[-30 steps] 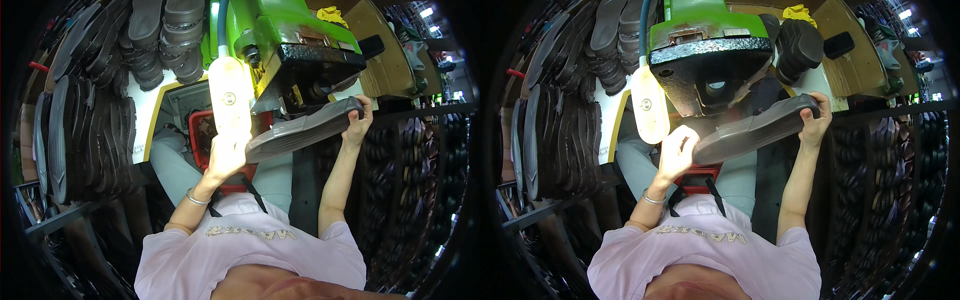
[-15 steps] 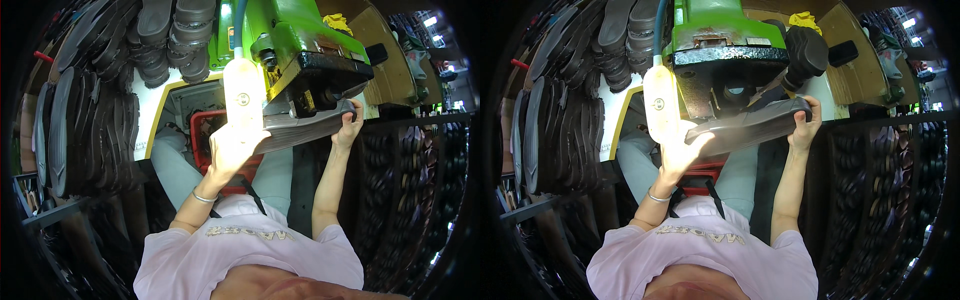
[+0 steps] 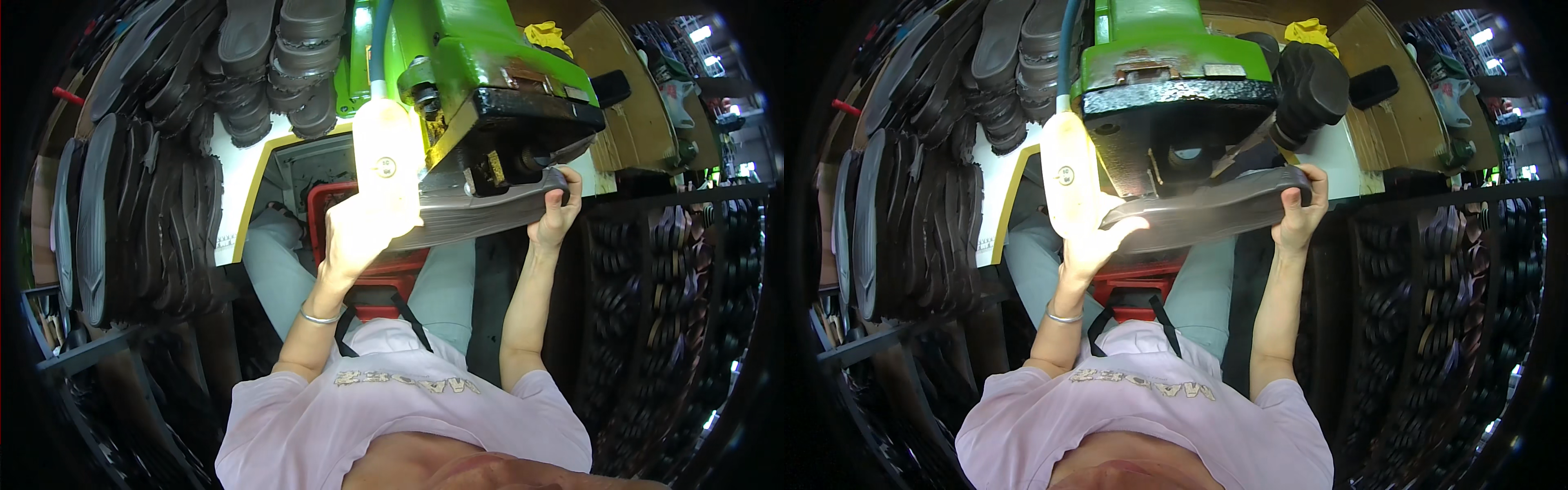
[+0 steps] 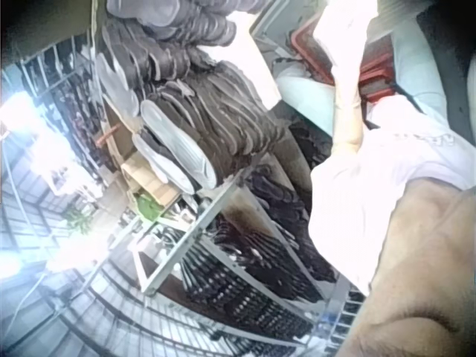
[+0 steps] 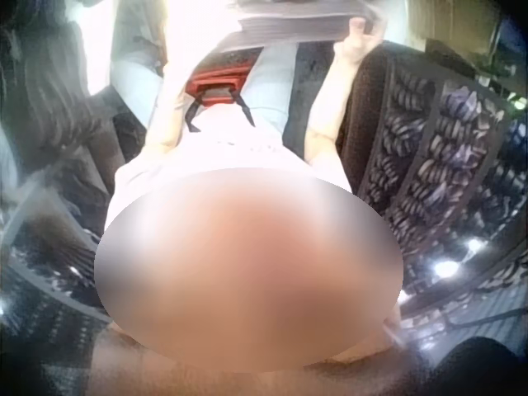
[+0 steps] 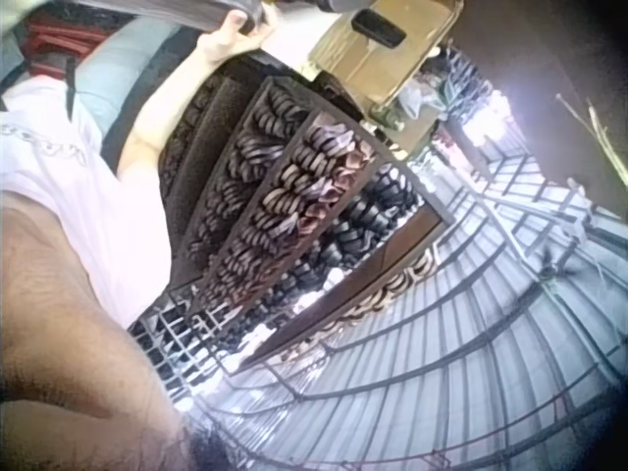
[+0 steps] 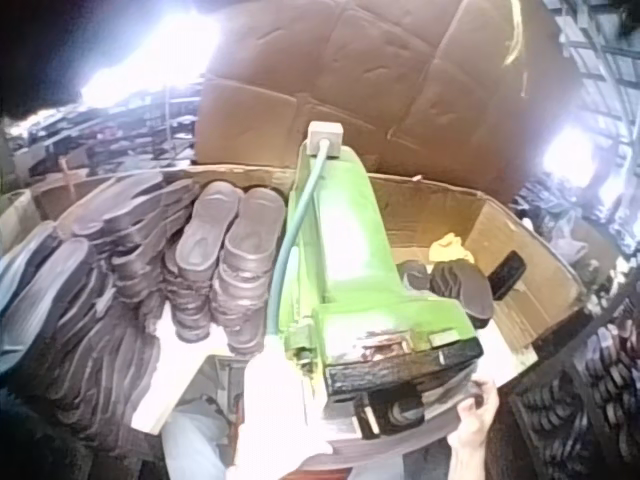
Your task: The person repeatedly presses the bottom of a dark shoe sole against a rotating grinding wheel on a green machine. They hold the sole with both hands, moving it back and forth to smooth the surface. The person handles multiple soles, picking them from a stack and placing them back after processing.
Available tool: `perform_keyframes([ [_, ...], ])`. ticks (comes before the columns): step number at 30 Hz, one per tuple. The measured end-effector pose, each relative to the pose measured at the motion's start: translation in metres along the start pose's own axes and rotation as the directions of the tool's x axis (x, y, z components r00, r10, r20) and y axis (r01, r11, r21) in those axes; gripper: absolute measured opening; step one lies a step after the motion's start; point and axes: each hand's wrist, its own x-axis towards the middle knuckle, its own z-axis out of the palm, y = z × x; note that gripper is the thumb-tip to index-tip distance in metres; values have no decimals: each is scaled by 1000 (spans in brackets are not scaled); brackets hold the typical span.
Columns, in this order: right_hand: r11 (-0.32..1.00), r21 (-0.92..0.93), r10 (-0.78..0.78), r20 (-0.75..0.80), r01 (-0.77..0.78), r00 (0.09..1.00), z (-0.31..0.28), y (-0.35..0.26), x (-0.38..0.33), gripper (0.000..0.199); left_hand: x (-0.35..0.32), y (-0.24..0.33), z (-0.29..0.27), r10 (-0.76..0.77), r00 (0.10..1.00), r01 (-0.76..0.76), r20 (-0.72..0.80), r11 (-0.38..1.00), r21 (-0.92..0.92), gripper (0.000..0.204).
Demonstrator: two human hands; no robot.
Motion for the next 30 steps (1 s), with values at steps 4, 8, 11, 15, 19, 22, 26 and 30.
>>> perform_keyframes([
  [4, 1000, -10, -5, 8, 5, 1000, 17, 6, -5, 60, 0, -1, -15, -172, 985, 172, 9, 985, 24, 15],
  [8, 997, -32, -65, 37, 66, 997, 17, 11, -8, 63, -2, 2, -22, -242, 969, 238, 54, 968, 76, 16],
  [11, 992, -56, -115, 10, 115, 993, 8, 5, -4, 65, 1, 12, -4, -132, 991, 132, -13, 988, 73, 21],
  [15, 999, 52, -7, 61, 4, 998, -13, 2, 5, 63, 8, 19, 7, 89, 996, -90, 12, 966, 241, 26],
  [19, 999, 33, 22, 2, -22, 1000, -3, 6, 18, 61, 10, 19, 9, 106, 994, -106, 16, 953, 285, 24],
  [22, 994, 68, 80, 18, -81, 997, 9, -3, 25, 60, 11, 18, 7, 142, 989, -149, 46, 933, 328, 23],
  [26, 998, 60, 21, 50, -24, 999, -2, 1, 24, 59, 6, 15, 7, 153, 986, -167, 67, 927, 335, 26],
  [30, 993, 116, -21, 114, 8, 993, -13, 4, 20, 55, 8, 22, 4, -9, 996, -10, 89, 976, 216, 31],
])
